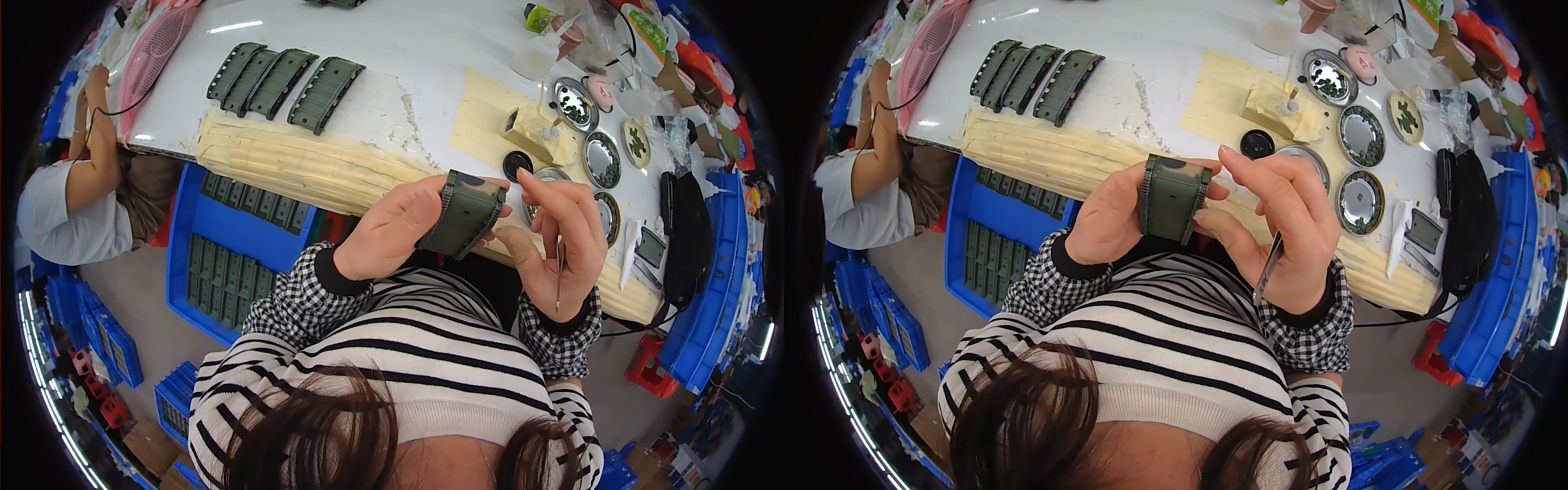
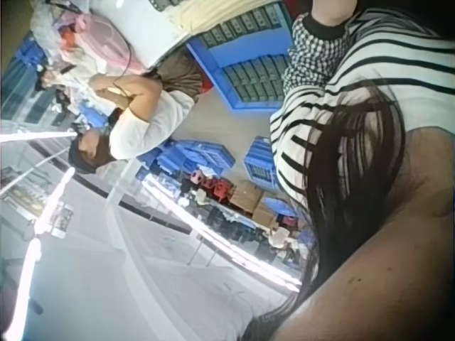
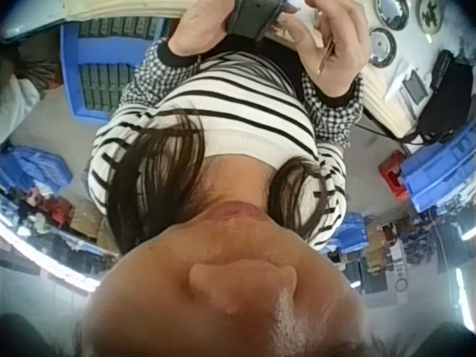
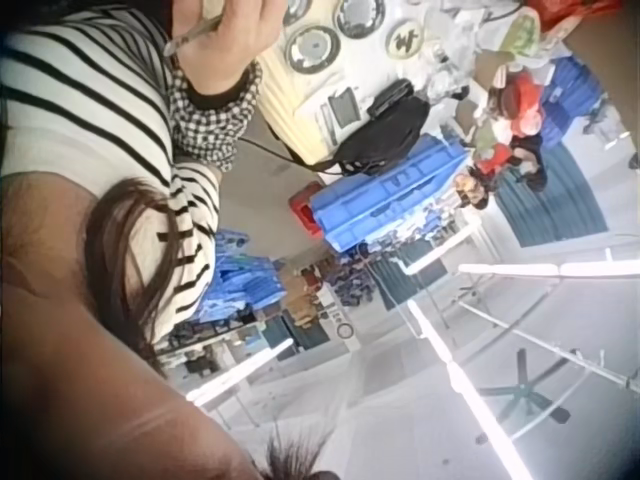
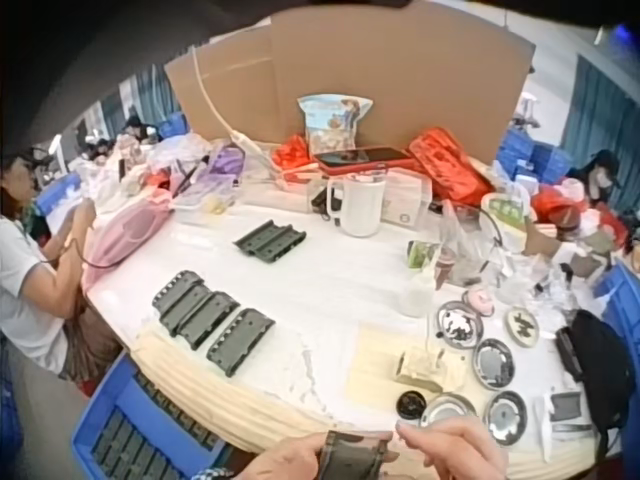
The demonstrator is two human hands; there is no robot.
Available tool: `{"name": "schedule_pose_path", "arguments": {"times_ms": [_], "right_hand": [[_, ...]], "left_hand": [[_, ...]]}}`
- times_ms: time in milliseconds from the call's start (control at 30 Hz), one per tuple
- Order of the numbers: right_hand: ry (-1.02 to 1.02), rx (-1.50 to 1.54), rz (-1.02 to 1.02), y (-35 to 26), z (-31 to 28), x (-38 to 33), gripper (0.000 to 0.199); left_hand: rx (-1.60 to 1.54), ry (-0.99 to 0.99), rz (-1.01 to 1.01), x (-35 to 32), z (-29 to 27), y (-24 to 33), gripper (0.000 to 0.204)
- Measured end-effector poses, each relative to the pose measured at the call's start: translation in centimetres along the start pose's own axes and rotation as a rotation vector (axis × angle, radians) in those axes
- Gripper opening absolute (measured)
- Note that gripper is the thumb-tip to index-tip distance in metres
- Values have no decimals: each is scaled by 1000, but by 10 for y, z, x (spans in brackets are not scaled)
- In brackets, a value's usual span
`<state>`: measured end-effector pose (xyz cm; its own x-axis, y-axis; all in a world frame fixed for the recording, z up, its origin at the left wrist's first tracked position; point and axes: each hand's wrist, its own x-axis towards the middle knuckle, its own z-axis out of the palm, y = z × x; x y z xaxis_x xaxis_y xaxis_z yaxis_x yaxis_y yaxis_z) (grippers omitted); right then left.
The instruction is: The person is using a thin metal tool to inspect and manipulate small green plastic components on a workbench in a factory setting.
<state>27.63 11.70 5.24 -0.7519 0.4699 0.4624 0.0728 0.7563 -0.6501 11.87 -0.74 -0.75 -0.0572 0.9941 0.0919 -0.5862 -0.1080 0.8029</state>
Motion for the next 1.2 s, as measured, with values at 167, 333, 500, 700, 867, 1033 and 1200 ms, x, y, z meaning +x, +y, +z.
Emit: {"name": "schedule_pose_path", "arguments": {"times_ms": [167,333,500,700,867,1033,1200], "right_hand": [[127,128,17,2,-5,-9,52],[253,85,35,10,-11,-16,90],[172,84,138,4,-11,-17,92],[162,107,97,10,-11,-19,89],[159,91,137,10,-17,-20,90],[212,114,94,17,-15,-25,97],[260,-47,111,17,-24,-26,106]], "left_hand": [[147,54,-19,-4,4,6,61],[336,215,-70,-3,4,31,60],[789,566,88,13,-25,40,64],[1495,631,277,16,-47,33,65],[1646,777,321,17,-57,50,52],[1850,776,437,21,-74,61,34],[1938,661,610,38,-90,103,25]]}}
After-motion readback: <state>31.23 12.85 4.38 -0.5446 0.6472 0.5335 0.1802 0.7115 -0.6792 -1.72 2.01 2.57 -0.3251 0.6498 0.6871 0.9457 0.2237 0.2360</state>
